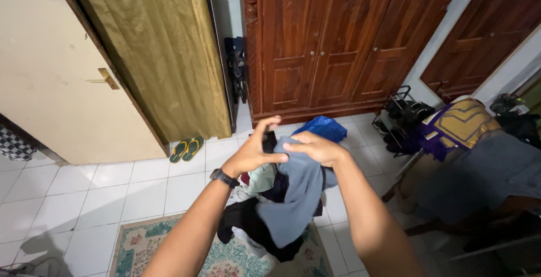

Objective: The person picks up shirts from a pile, places them onto wooden hangers, and hangs the hangers on a wall-mounted rack.

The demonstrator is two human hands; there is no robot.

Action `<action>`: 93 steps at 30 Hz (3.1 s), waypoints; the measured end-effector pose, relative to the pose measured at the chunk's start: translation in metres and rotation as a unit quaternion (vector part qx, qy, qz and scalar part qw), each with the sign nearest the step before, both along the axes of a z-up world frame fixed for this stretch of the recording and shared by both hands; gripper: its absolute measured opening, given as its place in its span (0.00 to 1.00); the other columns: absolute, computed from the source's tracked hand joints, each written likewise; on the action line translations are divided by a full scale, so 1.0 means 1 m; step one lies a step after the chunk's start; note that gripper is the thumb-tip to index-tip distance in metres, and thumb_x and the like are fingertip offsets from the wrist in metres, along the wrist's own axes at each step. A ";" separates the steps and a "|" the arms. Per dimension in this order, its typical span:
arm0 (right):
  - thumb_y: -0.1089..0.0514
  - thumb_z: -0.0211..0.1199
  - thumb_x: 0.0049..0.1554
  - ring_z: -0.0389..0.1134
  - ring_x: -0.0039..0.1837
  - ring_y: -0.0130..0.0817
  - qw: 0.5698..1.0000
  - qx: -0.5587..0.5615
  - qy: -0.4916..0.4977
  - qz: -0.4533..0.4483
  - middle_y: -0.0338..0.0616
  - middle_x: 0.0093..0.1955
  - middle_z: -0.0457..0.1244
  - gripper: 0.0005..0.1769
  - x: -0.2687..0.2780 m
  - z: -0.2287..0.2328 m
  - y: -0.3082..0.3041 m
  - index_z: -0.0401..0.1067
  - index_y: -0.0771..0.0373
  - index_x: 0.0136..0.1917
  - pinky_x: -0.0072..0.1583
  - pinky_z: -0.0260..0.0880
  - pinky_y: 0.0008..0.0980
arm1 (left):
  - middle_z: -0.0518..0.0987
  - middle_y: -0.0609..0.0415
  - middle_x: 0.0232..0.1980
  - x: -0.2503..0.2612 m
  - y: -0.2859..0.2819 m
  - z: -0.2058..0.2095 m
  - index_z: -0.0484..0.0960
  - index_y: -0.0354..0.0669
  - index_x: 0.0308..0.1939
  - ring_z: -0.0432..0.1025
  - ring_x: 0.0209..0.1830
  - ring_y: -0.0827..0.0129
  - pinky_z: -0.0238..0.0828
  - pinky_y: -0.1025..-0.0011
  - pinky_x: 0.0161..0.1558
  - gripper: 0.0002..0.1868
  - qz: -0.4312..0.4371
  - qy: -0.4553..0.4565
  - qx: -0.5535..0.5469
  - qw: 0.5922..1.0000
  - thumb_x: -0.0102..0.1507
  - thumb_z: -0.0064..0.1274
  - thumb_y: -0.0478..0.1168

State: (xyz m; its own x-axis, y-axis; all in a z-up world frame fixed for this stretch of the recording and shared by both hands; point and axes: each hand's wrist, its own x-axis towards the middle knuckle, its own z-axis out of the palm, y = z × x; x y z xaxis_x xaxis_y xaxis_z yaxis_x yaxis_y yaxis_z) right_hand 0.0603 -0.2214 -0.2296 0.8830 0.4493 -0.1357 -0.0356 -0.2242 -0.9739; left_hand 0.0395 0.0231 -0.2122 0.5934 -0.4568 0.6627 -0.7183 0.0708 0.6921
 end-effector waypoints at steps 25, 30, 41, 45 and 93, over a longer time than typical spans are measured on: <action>0.53 0.55 0.69 0.63 0.52 0.42 0.966 0.234 -0.026 -0.107 0.56 0.53 0.65 0.22 0.020 -0.174 0.074 0.74 0.77 0.59 0.52 0.63 0.41 | 0.64 0.40 0.75 -0.019 -0.039 -0.029 0.57 0.29 0.75 0.58 0.77 0.57 0.51 0.67 0.73 0.41 0.087 0.153 0.133 0.975 0.64 0.61 0.39; 0.50 0.53 0.67 0.64 0.57 0.42 0.933 0.339 -0.011 -0.120 0.53 0.58 0.65 0.23 0.023 -0.162 0.106 0.71 0.73 0.62 0.57 0.65 0.42 | 0.58 0.36 0.79 -0.032 -0.034 -0.028 0.48 0.30 0.78 0.51 0.80 0.55 0.45 0.66 0.75 0.46 0.063 0.196 0.105 0.973 0.63 0.58 0.41; 0.42 0.47 0.65 0.67 0.64 0.43 0.847 0.474 0.174 -0.168 0.48 0.64 0.66 0.29 -0.012 -0.056 0.037 0.68 0.66 0.66 0.64 0.69 0.46 | 0.70 0.43 0.73 -0.013 0.034 -0.043 0.57 0.33 0.76 0.64 0.73 0.60 0.57 0.67 0.72 0.39 0.156 0.228 -0.042 0.960 0.63 0.54 0.37; 0.42 0.48 0.65 0.69 0.63 0.40 0.844 0.505 0.115 -0.139 0.46 0.64 0.67 0.28 -0.013 -0.012 0.024 0.71 0.65 0.64 0.64 0.69 0.41 | 0.71 0.42 0.70 -0.012 0.041 -0.062 0.60 0.38 0.75 0.65 0.71 0.59 0.58 0.65 0.70 0.42 0.140 0.294 0.135 0.936 0.61 0.56 0.51; 0.63 0.61 0.58 0.70 0.63 0.44 0.904 0.402 0.089 -0.111 0.50 0.62 0.67 0.22 0.004 -0.033 0.034 0.67 0.65 0.66 0.64 0.71 0.45 | 0.83 0.58 0.49 0.022 0.026 -0.079 0.76 0.41 0.58 0.77 0.45 0.75 0.76 0.75 0.49 0.23 0.063 0.333 -0.114 0.934 0.58 0.52 0.29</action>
